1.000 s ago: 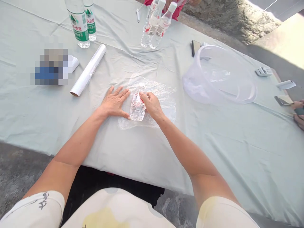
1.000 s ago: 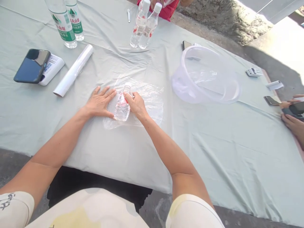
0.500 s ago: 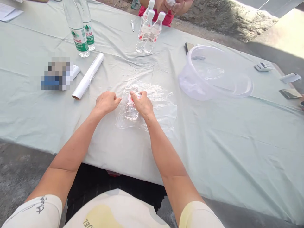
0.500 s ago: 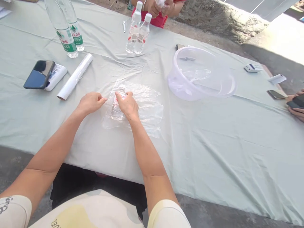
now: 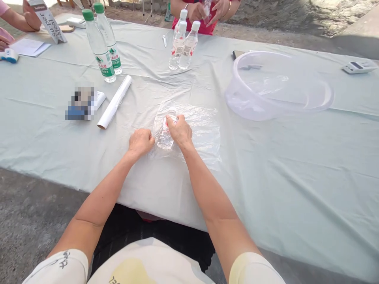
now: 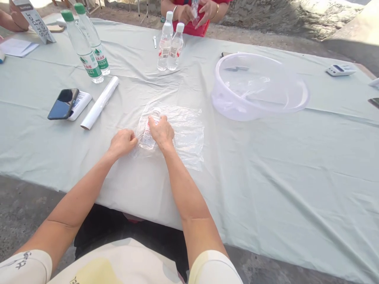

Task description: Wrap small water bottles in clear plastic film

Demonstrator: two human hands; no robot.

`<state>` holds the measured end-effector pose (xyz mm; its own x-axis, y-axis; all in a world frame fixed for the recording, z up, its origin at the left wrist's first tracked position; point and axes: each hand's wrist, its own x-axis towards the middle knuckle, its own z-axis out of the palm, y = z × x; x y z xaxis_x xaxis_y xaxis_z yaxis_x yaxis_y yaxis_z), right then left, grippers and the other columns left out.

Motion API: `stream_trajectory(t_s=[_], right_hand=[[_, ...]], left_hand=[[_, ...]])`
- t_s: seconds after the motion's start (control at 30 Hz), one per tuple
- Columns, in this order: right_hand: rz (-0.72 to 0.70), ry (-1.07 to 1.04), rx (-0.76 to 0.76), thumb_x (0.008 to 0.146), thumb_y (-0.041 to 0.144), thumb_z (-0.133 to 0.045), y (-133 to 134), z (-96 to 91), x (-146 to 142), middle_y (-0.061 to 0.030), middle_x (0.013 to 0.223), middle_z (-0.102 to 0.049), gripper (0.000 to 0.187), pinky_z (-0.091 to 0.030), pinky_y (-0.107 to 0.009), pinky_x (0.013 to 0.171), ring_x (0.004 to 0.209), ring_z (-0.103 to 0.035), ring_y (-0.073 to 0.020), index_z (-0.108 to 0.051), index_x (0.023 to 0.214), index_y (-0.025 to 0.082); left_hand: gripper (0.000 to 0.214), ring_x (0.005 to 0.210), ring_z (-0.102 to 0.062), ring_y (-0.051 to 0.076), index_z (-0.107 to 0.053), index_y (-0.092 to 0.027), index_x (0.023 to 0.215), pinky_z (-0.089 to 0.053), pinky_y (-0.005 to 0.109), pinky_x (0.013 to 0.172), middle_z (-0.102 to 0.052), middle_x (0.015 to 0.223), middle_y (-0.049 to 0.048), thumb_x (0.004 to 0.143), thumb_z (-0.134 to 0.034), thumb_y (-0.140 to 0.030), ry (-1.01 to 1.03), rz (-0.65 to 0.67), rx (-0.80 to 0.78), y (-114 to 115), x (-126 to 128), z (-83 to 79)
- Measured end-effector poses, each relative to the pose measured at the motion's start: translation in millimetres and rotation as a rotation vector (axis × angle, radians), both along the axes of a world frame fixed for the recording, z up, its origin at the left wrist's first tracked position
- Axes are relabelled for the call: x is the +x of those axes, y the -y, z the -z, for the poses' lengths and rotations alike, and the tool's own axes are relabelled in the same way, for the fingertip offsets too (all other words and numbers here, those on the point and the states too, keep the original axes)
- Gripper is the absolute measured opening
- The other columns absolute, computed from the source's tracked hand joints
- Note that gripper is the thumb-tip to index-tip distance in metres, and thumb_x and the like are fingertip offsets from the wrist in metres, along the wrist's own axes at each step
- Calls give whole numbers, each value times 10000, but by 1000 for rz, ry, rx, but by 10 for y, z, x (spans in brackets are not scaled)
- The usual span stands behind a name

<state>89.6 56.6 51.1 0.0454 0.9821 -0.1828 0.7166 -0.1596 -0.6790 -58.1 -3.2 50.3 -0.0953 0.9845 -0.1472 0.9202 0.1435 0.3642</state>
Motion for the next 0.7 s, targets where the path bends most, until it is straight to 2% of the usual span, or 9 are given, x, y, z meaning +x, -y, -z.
stream_trajectory(t_s=[0.2,0.4,0.47,0.53,0.63,0.7], right_hand=[[2,-30,36,939,641,-430,-30,44,15,-210,1159,-709,651,-453,-433,993,1180,-632,-354,-534,1329,131],[-34,5,60,949,634,-419,-9,-4,18,-222,1202,-670,660,-449,-457,999,1181,-614,-364,-517,1354,122],[-24,51,54,943,645,-431,6,-41,26,-214,1230,-650,658,-443,-489,1008,1179,-607,-372,-531,1356,142],[-18,105,86,933,621,-476,3,-73,42,-202,1262,-628,614,-447,-511,1004,1181,-596,-378,-564,1337,168],[-79,158,239,930,435,-533,-68,-109,73,-181,1283,-607,481,-465,-495,994,1183,-580,-358,-593,1338,187],[-167,185,333,914,267,-514,-175,-133,84,-166,1257,-615,506,-467,-483,994,1166,-582,-338,-558,1414,205]], left_hand=[[171,712,-596,181,-500,-234,700,-400,290,613,-675,757,17,862,-518,-287,275,-109,42,46,-19,-9],[151,911,-660,168,-496,-230,781,-485,269,714,-713,1009,26,926,-490,-273,522,-118,212,187,229,62],[76,961,-670,179,-527,-231,888,-495,274,728,-708,1074,36,935,-524,-291,505,-102,279,247,335,85],[99,946,-679,189,-549,-223,993,-494,289,736,-706,1125,54,930,-574,-296,409,-76,329,297,424,98],[130,933,-691,200,-574,-211,1063,-485,300,716,-717,1151,70,957,-568,-286,254,-34,348,338,520,99],[151,1016,-687,221,-589,-212,1100,-492,299,702,-722,1178,74,974,-555,-287,182,-6,358,346,571,95]])
